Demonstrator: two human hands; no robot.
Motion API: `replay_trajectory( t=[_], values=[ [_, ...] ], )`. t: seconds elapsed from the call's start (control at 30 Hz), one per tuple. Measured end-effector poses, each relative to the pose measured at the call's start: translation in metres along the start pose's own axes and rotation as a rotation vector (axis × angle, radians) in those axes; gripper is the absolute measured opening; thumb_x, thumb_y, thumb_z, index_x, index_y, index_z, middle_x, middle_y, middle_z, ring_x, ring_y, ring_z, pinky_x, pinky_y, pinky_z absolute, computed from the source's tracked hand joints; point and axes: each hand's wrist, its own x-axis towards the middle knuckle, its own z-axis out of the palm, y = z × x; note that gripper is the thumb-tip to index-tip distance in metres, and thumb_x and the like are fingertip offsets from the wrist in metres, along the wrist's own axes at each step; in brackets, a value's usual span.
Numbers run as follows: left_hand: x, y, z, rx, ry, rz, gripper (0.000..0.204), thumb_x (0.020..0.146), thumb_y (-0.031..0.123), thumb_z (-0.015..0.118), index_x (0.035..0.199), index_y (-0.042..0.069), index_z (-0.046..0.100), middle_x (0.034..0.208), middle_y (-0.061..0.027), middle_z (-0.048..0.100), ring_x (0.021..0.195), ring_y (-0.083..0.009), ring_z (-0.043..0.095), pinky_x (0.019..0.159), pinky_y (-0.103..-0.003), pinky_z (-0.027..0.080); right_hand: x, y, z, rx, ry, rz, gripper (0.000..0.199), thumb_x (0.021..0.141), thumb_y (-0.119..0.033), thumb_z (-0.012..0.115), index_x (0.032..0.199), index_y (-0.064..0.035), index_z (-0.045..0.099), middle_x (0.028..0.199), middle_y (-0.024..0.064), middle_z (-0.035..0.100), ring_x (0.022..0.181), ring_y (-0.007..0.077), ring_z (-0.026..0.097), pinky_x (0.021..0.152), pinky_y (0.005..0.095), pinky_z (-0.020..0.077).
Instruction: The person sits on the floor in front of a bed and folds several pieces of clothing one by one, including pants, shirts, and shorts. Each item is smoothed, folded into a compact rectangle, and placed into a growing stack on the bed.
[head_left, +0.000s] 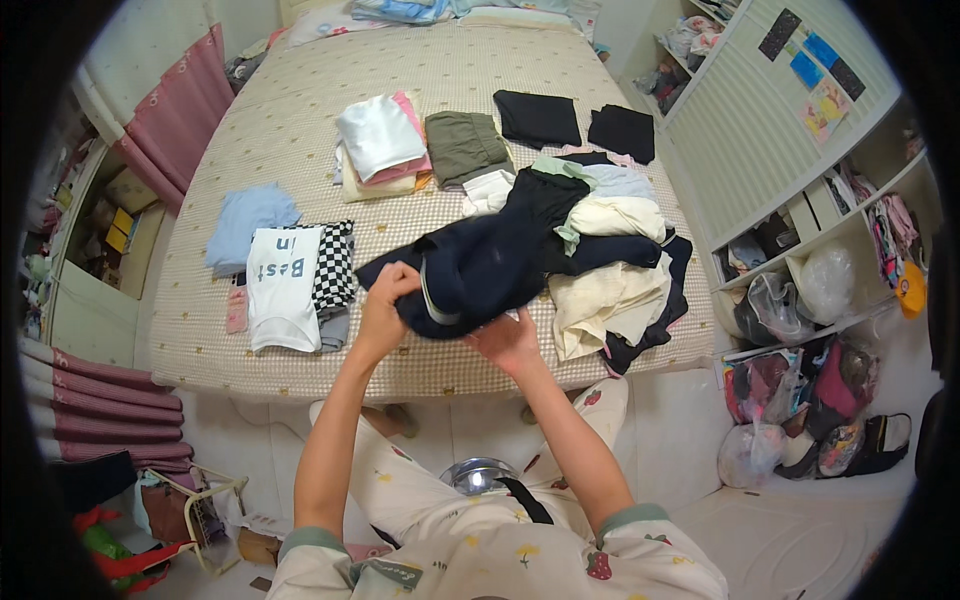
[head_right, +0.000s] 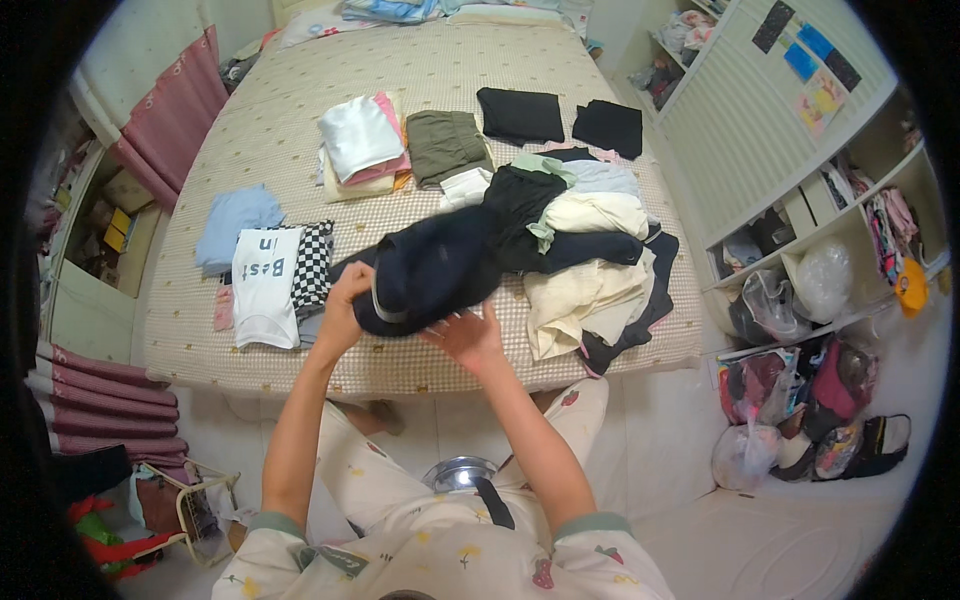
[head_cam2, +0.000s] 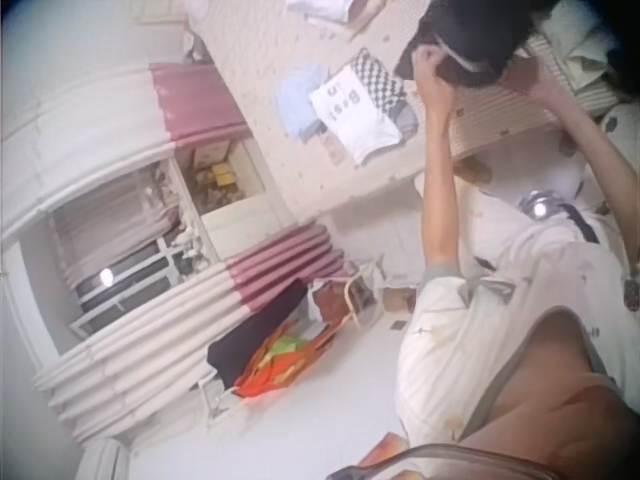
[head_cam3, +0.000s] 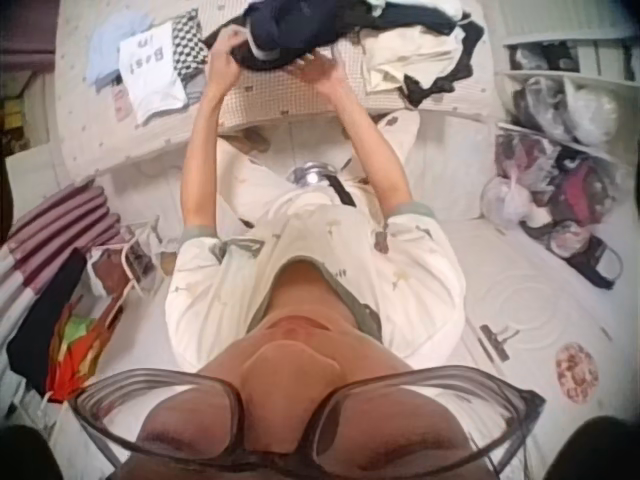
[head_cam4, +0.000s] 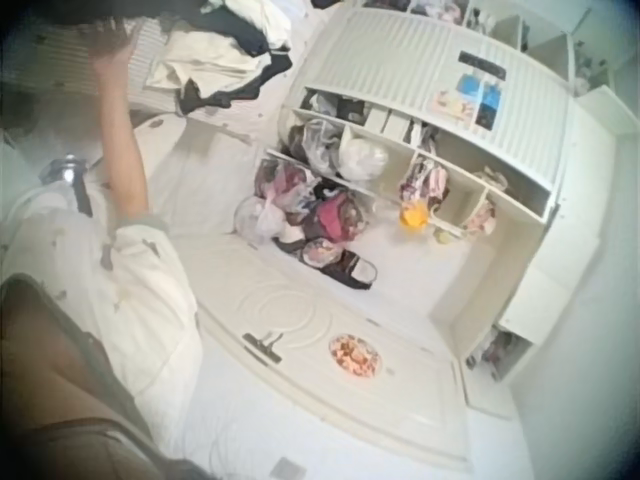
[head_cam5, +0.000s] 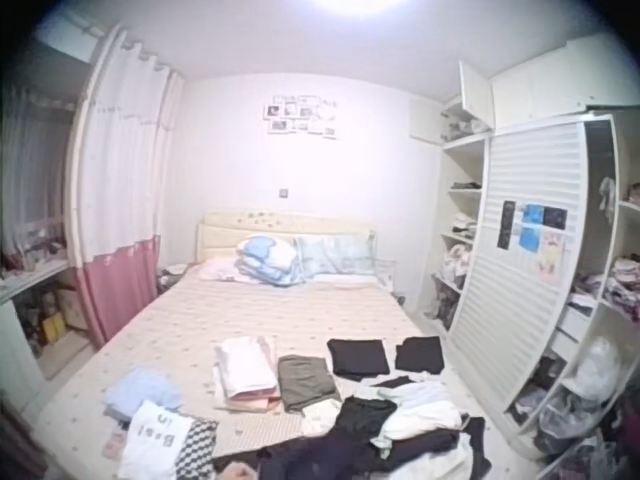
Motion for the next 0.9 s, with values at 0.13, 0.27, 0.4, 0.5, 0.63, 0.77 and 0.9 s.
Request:
replay_trajectory(
  t=[0.13,0.27,0.4,0.5,0.63,0.77,0.9],
  values=[
    [-0.064,-0.024,0.025,0.455,-0.041,-0.148,0.068,0.064,-0.004,0.070,0.127,0.016,0.054,0.123,-0.0152,0.047,0.114,-0.0359,0.045,0.099,-0.042,0.039,0.002,-0.002,-0.090,-0.072,0.046,-0.166,0.085,0.085,-0.072,0.037,0.132,-0.0018,0.049,0.133,0.0165,0.051,0.125,0.0364,0.046,0.109,0.0499,0.0319],
    [-0.158,-0.124,0.059,0.057,0.161,-0.714,0.063,0.073,0.005,0.071,0.130,0.001,0.043,0.126,-0.0205,0.047,0.114,-0.0314,0.050,0.098,-0.040,0.042,-0.015,0.000,-0.116,-0.012,0.077,0.088,0.087,0.085,-0.072,0.040,0.131,0.0012,0.049,0.133,0.0189,0.051,0.125,0.0329,0.047,0.108,0.0508,0.0332],
    [-0.162,-0.139,0.079,-0.279,0.353,-1.033,0.063,0.077,0.019,0.074,0.128,-0.003,0.043,0.121,-0.0187,0.055,0.108,-0.0261,0.056,0.092,-0.034,0.046,-0.010,-0.008,-0.116,-0.227,0.247,0.100,0.051,0.087,-0.036,0.067,0.122,-0.0018,0.054,0.114,0.0130,0.064,0.100,0.0251,0.063,0.090,0.0389,0.0508],
    [-0.115,-0.092,0.081,-0.399,0.278,-1.153,0.067,0.076,0.030,0.078,0.126,-0.003,0.049,0.113,-0.0152,0.063,0.102,-0.0225,0.060,0.088,-0.032,0.049,-0.007,-0.015,-0.107,-0.679,0.275,0.150,0.040,0.082,-0.016,0.070,0.118,-0.0028,0.056,0.108,0.0096,0.065,0.094,0.0223,0.064,0.085,0.0358,0.0530],
    [-0.123,-0.084,0.086,-0.620,0.144,-1.020,0.062,0.075,0.029,0.080,0.123,-0.002,0.054,0.113,-0.0119,0.063,0.101,-0.0204,0.061,0.086,-0.034,0.051,-0.009,-0.002,-0.097,-0.923,0.174,0.261,0.058,0.077,-0.004,0.068,0.130,-0.0045,0.045,0.118,0.0079,0.058,0.101,0.0198,0.060,0.086,0.0333,0.0520],
    [-0.141,-0.055,0.067,-1.052,0.143,-1.144,0.051,0.075,0.003,0.073,0.122,0.000,0.055,0.114,-0.0124,0.063,0.098,-0.0228,0.063,0.086,-0.035,0.054,-0.048,0.020,-0.044,-0.962,0.066,0.293,0.079,0.074,0.000,0.071,0.142,-0.0074,0.033,0.131,0.0063,0.050,0.119,0.0195,0.050,0.099,0.0323,0.0435],
    [-0.158,-0.004,0.014,-1.043,0.276,-0.992,0.053,0.074,0.000,0.069,0.124,-0.001,0.052,0.115,-0.0113,0.062,0.098,-0.0226,0.063,0.086,-0.035,0.053,-0.062,0.053,-0.003,-0.907,-0.074,0.332,0.086,0.073,-0.001,0.072,0.145,-0.0085,0.027,0.138,0.0073,0.043,0.124,0.0193,0.046,0.103,0.0325,0.0400]
  ],
)
